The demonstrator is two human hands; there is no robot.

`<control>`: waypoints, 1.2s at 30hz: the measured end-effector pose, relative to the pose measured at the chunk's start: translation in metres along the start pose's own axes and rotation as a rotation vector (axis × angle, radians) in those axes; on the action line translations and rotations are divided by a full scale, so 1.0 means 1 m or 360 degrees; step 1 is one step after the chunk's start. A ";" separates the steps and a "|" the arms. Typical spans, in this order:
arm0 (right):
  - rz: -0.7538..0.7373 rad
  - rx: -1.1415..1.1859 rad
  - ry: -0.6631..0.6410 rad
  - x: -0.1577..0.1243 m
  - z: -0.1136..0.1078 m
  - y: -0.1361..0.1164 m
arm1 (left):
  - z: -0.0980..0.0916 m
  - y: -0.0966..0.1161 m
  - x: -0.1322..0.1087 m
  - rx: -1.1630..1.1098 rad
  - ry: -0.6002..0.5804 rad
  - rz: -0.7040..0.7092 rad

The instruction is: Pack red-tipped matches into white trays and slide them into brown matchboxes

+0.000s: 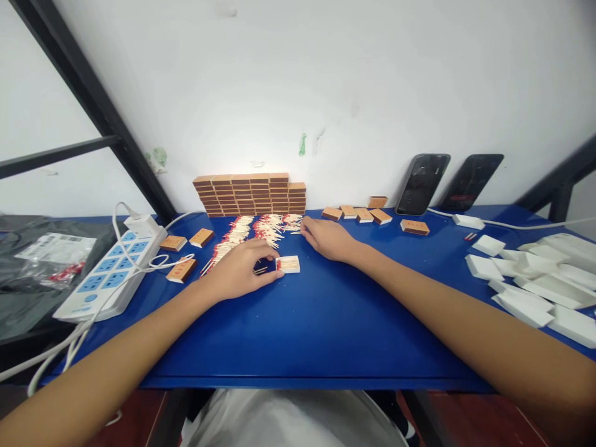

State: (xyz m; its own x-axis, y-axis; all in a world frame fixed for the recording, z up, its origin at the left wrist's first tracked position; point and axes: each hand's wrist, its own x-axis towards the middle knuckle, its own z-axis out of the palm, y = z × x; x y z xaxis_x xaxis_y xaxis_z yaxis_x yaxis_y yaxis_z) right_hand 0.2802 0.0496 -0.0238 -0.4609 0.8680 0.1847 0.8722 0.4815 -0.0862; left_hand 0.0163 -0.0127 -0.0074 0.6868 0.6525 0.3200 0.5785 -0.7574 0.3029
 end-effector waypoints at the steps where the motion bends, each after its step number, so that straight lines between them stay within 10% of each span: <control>1: 0.0003 0.0001 -0.0001 0.000 0.000 0.000 | 0.000 0.000 0.000 0.0005 0.0004 0.0005; 15: -0.0036 0.0427 0.0209 -0.001 -0.016 0.002 | 0.000 -0.004 0.000 0.0067 0.0160 -0.0035; 36: -0.0005 0.0202 -0.0091 -0.009 -0.026 -0.003 | 0.000 -0.004 -0.001 0.0028 0.0209 0.0015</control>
State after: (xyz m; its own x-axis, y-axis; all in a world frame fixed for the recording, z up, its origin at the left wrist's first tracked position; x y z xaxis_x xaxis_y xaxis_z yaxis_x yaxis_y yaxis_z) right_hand 0.2857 0.0376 -0.0001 -0.4756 0.8701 0.1295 0.8446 0.4928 -0.2093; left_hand 0.0132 -0.0106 -0.0086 0.6297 0.6417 0.4378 0.5804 -0.7632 0.2840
